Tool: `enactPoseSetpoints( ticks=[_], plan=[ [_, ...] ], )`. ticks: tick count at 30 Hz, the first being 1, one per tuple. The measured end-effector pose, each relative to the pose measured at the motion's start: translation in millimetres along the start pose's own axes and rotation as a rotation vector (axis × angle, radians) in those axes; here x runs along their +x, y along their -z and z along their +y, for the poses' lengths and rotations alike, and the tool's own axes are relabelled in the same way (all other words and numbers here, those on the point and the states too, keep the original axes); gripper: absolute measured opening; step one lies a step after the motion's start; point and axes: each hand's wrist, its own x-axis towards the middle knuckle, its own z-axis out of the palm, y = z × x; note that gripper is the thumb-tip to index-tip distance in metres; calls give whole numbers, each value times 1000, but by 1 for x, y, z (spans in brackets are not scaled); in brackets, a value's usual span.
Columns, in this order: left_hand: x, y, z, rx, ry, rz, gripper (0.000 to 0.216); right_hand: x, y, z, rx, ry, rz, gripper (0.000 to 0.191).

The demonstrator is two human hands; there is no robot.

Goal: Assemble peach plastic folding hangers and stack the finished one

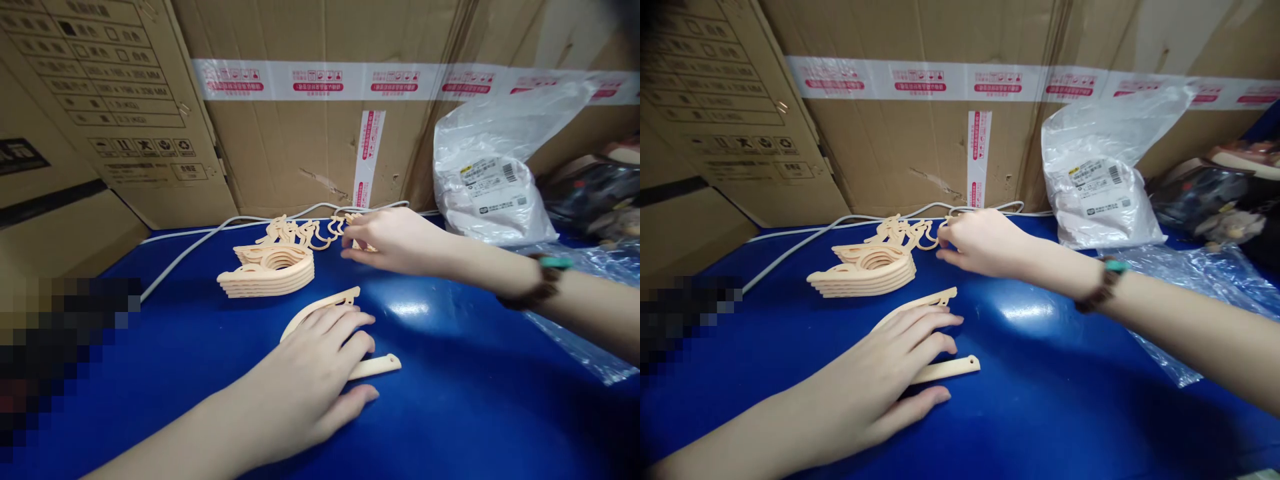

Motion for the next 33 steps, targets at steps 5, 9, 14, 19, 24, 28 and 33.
enactPoseSetpoints(
  ticks=[5,9,14,19,24,28,33],
  plan=[
    [0,-2,1,-16,45,-70,20,68,-20,1,60,-163,-35,31],
    [-1,-2,2,-8,47,-72,18,97,-30,-7,128,-273,-98,40],
    [-2,-1,4,6,22,-83,21,106,-29,-17,180,-336,-147,37],
    [-1,-1,3,-7,36,-98,22,109,-35,-14,275,-367,-119,28],
    [0,0,1,-40,52,-101,18,108,-35,1,479,-385,-2,27],
    [0,2,0,-64,73,-108,14,89,-17,12,704,-365,84,27],
    [1,3,-2,-114,112,-95,12,26,-2,18,1064,-329,169,25]
  ],
)
